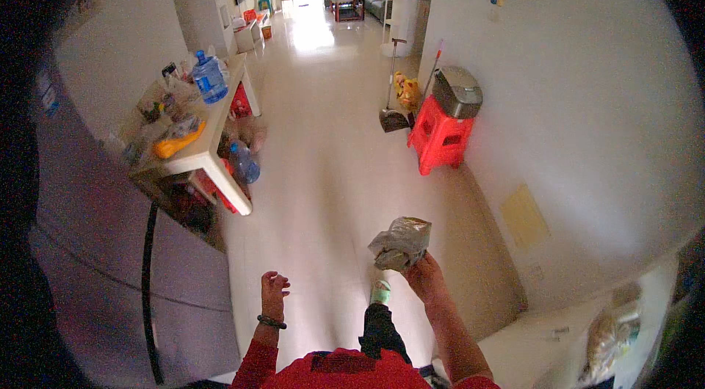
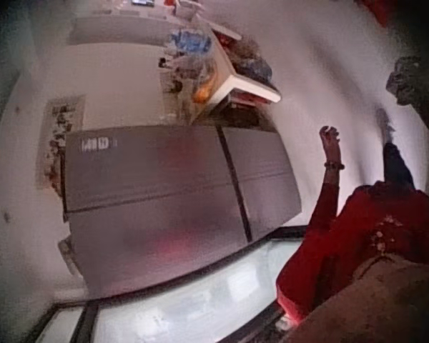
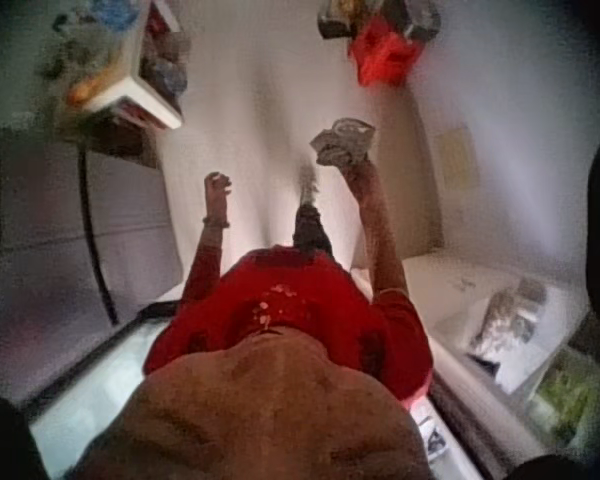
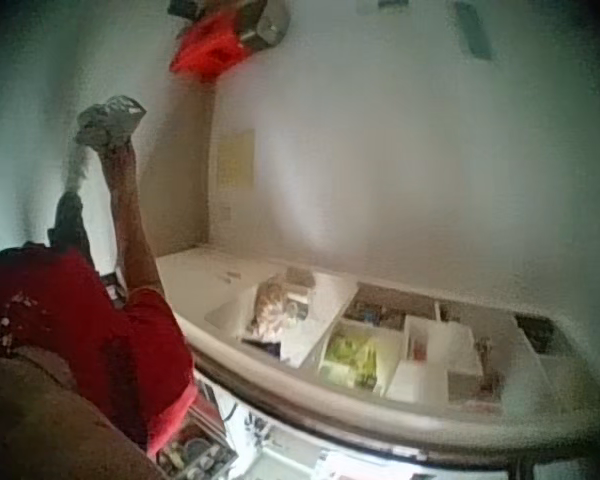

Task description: The person removes a metal sink trim piece, discards debris, washes and dries hands, then retrieves a roll of paper towels. They tear off a sheet, place it along the sink edge, and repeatedly press and adjust the metal trim over the paper towel. Finally, they lift the trim and wipe it with a tissue.

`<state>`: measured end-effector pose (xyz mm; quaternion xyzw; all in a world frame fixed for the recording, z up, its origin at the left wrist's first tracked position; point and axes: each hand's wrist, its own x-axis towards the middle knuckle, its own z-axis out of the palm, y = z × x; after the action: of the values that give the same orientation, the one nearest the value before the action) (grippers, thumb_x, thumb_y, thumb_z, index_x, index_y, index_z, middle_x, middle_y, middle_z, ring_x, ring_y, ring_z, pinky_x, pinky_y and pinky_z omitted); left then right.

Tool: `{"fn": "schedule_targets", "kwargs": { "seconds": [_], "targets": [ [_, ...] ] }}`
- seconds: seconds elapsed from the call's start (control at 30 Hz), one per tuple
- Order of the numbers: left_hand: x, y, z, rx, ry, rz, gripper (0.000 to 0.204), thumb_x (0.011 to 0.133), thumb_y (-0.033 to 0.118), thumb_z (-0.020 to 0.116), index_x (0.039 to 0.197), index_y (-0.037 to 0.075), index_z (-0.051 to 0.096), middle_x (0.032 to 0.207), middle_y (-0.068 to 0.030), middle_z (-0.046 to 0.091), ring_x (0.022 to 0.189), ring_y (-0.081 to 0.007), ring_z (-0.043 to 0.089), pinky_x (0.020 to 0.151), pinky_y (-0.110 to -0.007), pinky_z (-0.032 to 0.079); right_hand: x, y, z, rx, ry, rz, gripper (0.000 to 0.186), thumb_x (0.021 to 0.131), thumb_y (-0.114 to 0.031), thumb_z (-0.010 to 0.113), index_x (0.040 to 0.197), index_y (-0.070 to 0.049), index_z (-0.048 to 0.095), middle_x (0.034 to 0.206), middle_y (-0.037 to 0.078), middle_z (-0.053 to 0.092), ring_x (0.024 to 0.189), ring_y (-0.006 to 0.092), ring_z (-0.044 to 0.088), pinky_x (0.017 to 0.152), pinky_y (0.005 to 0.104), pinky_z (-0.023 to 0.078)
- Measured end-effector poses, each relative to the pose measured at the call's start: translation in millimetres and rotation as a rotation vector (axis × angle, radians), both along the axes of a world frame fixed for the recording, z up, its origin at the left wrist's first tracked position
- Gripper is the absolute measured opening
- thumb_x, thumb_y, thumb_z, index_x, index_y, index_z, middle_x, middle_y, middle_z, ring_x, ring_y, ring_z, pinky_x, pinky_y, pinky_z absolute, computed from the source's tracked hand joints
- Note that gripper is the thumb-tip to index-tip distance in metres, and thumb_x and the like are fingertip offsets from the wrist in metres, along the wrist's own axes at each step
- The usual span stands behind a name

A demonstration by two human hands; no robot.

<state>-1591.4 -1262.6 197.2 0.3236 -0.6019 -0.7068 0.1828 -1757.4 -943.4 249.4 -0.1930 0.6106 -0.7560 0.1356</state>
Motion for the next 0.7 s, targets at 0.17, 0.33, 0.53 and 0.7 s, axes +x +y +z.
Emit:
{"fn": "schedule_targets", "kwargs": {
  "seconds": [0.17, 0.33, 0.53, 0.7],
  "targets": [
    [-140.5, -33.8, -6.0, 0.083, -0.04, 0.143, 0.032, 0.09, 0.029, 0.053, 0.112, 0.009, 0.042, 0.091, -0.0067, 0.057, 0.08, -0.0155, 0.056, 0.066, -0.03, 0.047, -175.6, -47.5, -12.0, -0.631, -0.56, 0.146, 0.05, 0.086, -0.024, 0.061, 0.125, 0.001, 0.043, 0.122, 0.014, 0.052, 0.112, 0.0274, 0.052, 0.097, 0.0403, 0.044],
    [-228.6, -87.8, -8.4, 0.113, -0.138, 0.339, 0.032, 0.089, 0.034, 0.054, 0.11, 0.013, 0.043, 0.09, -0.0053, 0.057, 0.077, -0.0158, 0.056, 0.063, -0.03, 0.046, -340.1, -136.8, -22.8, -0.562, -0.609, 0.321, 0.056, 0.084, -0.027, 0.064, 0.128, -0.003, 0.04, 0.124, 0.011, 0.05, 0.112, 0.0268, 0.05, 0.092, 0.0424, 0.045],
    [-338.8, -185.6, -34.8, 0.081, -0.245, 0.57, 0.032, 0.09, 0.035, 0.049, 0.11, 0.012, 0.041, 0.087, -0.0044, 0.056, 0.075, -0.0156, 0.055, 0.059, -0.029, 0.043, -505.8, -255.3, -21.0, -0.295, -0.327, 0.412, 0.05, 0.088, -0.027, 0.059, 0.129, -0.004, 0.04, 0.121, 0.009, 0.051, 0.11, 0.0227, 0.052, 0.091, 0.037, 0.046],
    [-496.8, -302.7, -28.3, 0.032, -0.183, 0.506, 0.031, 0.09, 0.034, 0.048, 0.11, 0.011, 0.042, 0.088, -0.0042, 0.056, 0.075, -0.0145, 0.055, 0.059, -0.029, 0.043, -642.3, -345.4, -22.4, -0.45, -0.605, 0.411, 0.054, 0.087, -0.032, 0.058, 0.13, -0.006, 0.039, 0.125, 0.009, 0.049, 0.114, 0.0234, 0.05, 0.095, 0.0402, 0.042]
  ]
}}
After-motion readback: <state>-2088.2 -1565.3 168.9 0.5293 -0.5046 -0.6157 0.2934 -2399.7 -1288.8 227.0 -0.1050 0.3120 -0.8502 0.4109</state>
